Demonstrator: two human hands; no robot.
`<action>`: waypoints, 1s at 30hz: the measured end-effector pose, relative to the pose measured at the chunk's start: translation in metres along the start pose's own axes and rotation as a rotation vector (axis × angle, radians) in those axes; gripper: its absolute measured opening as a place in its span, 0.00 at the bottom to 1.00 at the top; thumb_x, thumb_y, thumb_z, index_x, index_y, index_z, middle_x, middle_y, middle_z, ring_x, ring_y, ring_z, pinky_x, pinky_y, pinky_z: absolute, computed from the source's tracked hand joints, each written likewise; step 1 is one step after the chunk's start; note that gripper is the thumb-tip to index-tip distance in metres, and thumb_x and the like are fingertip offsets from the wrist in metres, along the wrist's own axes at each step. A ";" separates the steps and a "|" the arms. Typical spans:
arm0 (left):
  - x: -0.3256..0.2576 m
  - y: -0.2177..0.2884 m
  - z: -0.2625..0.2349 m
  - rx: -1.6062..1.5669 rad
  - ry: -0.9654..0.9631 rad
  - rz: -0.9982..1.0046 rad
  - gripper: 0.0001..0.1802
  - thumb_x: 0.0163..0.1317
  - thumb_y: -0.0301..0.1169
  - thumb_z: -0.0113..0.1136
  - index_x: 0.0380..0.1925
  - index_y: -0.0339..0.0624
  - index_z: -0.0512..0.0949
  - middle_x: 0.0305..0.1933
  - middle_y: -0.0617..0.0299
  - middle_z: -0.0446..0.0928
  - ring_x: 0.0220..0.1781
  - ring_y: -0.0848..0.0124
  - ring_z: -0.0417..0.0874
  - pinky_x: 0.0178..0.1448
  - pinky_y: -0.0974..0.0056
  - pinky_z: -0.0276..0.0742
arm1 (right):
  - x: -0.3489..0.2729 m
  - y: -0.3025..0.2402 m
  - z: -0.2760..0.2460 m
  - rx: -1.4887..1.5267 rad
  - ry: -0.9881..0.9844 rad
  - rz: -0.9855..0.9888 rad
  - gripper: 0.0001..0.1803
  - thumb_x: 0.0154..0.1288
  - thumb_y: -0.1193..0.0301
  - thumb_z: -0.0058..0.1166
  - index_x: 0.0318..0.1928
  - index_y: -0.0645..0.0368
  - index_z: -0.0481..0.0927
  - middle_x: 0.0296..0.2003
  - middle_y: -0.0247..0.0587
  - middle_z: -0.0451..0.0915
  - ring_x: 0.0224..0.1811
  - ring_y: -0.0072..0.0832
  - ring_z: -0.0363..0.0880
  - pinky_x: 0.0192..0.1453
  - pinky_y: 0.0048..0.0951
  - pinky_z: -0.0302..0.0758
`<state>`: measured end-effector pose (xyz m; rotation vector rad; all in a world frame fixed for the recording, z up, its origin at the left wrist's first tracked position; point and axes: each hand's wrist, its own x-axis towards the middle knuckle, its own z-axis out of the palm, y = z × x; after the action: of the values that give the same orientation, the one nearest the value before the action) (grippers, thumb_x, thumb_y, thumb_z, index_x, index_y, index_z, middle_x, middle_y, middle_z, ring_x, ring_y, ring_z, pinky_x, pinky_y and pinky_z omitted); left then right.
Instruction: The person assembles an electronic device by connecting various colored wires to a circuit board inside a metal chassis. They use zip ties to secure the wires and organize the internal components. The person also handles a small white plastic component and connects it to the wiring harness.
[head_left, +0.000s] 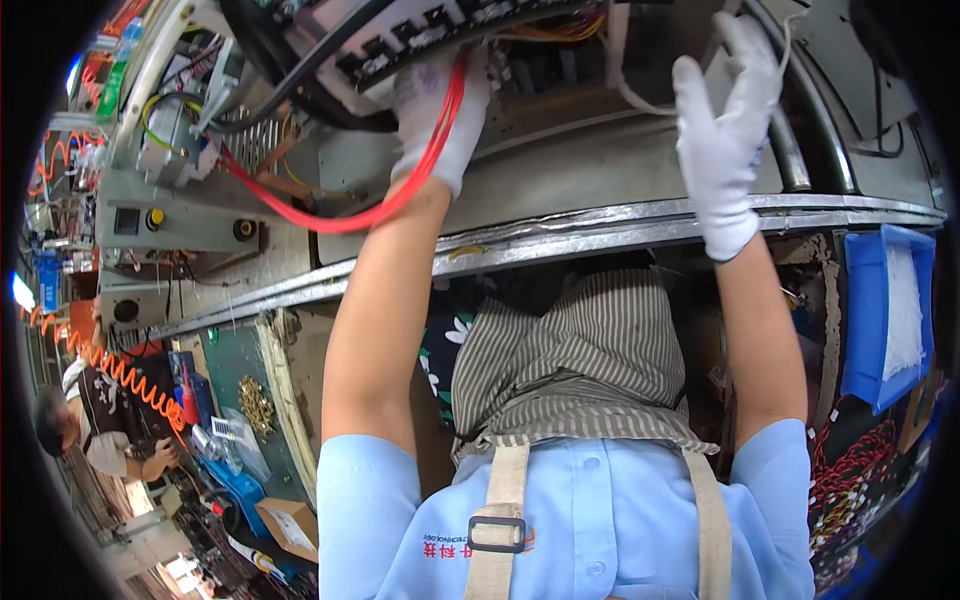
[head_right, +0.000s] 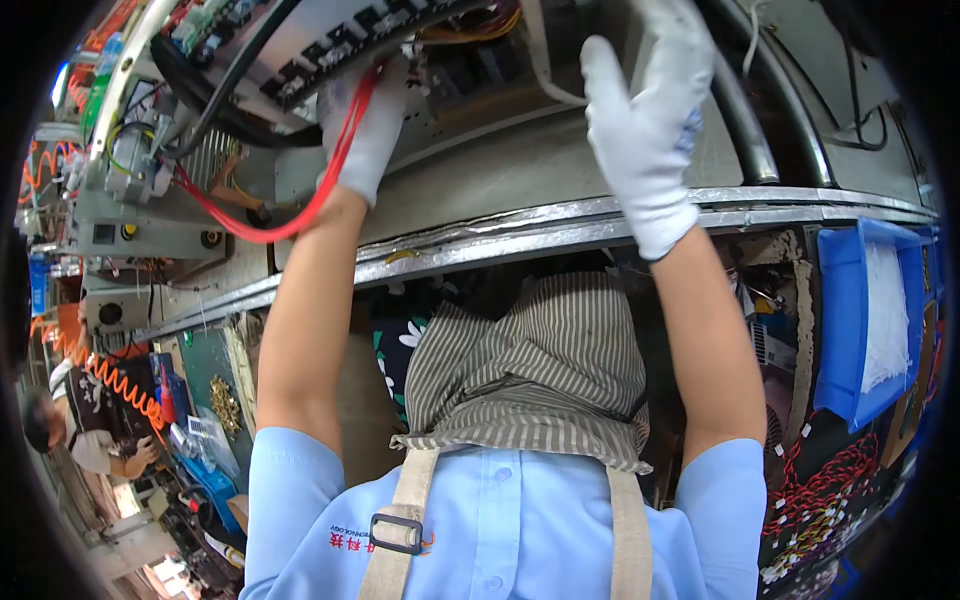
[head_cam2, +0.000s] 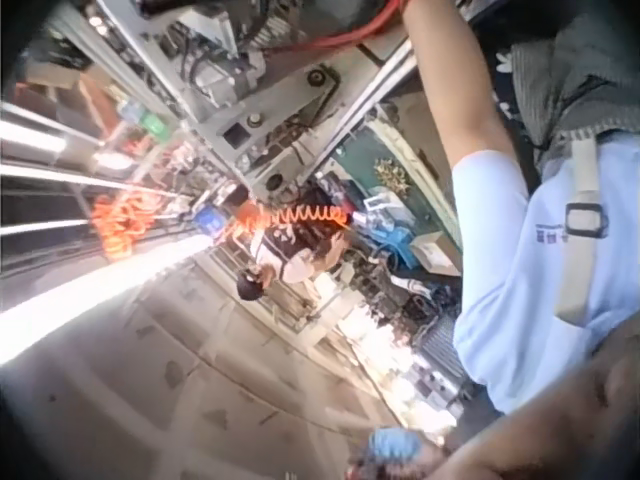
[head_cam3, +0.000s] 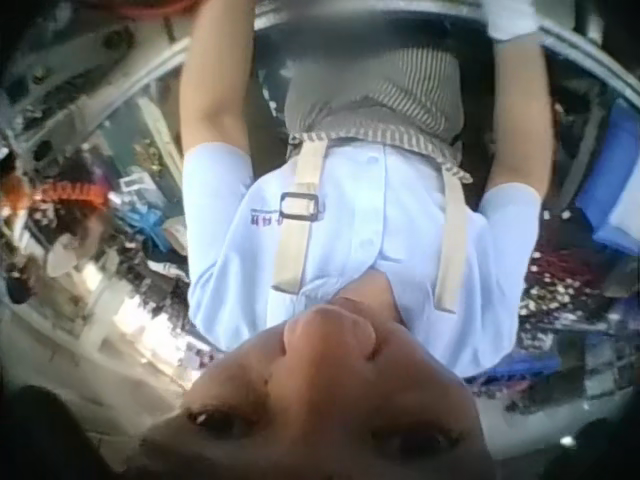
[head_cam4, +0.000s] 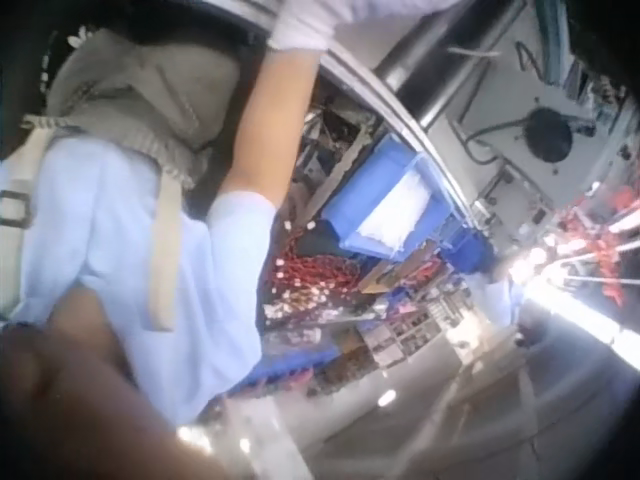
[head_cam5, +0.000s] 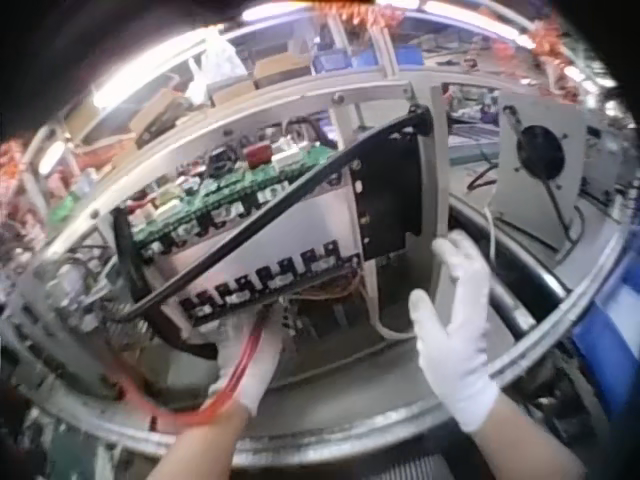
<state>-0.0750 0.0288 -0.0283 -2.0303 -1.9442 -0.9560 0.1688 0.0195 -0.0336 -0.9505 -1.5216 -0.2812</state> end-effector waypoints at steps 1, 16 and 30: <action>0.003 0.002 0.002 -0.029 -0.078 -0.088 0.16 0.64 0.43 0.52 0.40 0.46 0.83 0.38 0.51 0.83 0.43 0.52 0.83 0.49 0.51 0.76 | 0.008 -0.001 -0.003 -0.170 -0.009 -0.045 0.24 0.64 0.73 0.61 0.59 0.64 0.71 0.56 0.47 0.75 0.57 0.33 0.74 0.63 0.32 0.69; 0.028 -0.052 0.063 0.319 -0.110 -0.035 0.22 0.67 0.48 0.47 0.49 0.46 0.80 0.53 0.49 0.80 0.55 0.49 0.80 0.58 0.47 0.74 | -0.004 0.058 0.043 0.572 -0.100 0.604 0.10 0.71 0.71 0.53 0.47 0.57 0.69 0.19 0.24 0.67 0.14 0.12 0.60 0.16 0.19 0.56; 0.042 -0.074 0.113 0.757 0.212 0.273 0.19 0.72 0.33 0.43 0.57 0.41 0.76 0.57 0.45 0.77 0.57 0.58 0.78 0.62 0.57 0.72 | -0.006 0.063 0.042 0.478 -0.138 0.613 0.08 0.70 0.72 0.53 0.46 0.58 0.70 0.23 0.27 0.71 0.18 0.13 0.65 0.19 0.19 0.60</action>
<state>-0.1110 0.1344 -0.1157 -1.6034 -1.5291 -0.2791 0.1825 0.0847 -0.0701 -1.0039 -1.2610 0.5724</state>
